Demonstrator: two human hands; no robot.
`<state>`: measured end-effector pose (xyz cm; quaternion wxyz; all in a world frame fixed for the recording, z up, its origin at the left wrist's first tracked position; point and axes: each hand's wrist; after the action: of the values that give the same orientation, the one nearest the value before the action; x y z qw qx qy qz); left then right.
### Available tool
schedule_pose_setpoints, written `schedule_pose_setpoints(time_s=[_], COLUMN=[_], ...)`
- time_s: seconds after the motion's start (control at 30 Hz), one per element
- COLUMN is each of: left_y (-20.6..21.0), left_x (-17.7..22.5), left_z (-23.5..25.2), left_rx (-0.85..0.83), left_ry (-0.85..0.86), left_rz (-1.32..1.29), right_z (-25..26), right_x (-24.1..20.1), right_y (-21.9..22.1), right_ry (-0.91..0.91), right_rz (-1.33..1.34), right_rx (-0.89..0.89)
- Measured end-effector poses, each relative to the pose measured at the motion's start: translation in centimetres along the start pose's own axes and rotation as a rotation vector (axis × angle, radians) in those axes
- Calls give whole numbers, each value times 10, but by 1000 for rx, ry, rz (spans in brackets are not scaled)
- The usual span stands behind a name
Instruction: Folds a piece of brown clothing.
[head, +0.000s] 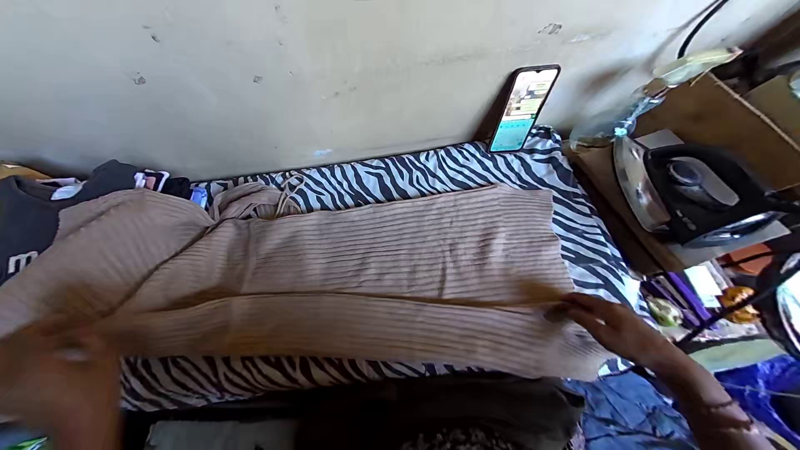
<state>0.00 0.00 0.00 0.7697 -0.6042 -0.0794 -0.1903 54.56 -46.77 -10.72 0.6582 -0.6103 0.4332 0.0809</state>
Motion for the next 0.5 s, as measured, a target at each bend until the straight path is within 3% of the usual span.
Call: schedule_pose_setpoints(time_s=[0.07, 0.13, 0.17, 0.27, 0.4, 0.5], left_y=[34, 82, 102, 119, 106, 100], left_x=[53, 63, 59, 46, 28, 23], left_z=[-44, -64, -66, -51, -24, -12], left_rx=[-84, -192, -217, -283, -409, -463], left_ry=[349, 622, 674, 629, 640, 655], left_rz=[48, 80, 89, 90, 45, 72], right_z=[-1, -2, -3, -6, -26, -29], right_x=[-6, -10, -13, -26, -26, -21], right_y=[8, 18, 22, 28, 39, 40], right_ry=[-46, -108, -138, -226, -137, -124], right_rz=[-35, -160, -237, -360, -281, -181], right_rx=[22, 116, 186, 402, 161, 157])
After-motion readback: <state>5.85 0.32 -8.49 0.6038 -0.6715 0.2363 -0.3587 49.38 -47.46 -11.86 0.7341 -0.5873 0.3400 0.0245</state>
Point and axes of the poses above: each hand's wrist, its own z-axis towards the middle knuckle, its own y-axis out of the palm, x = y × z, and after that the axes turned 10 degrees about -y, right-handed
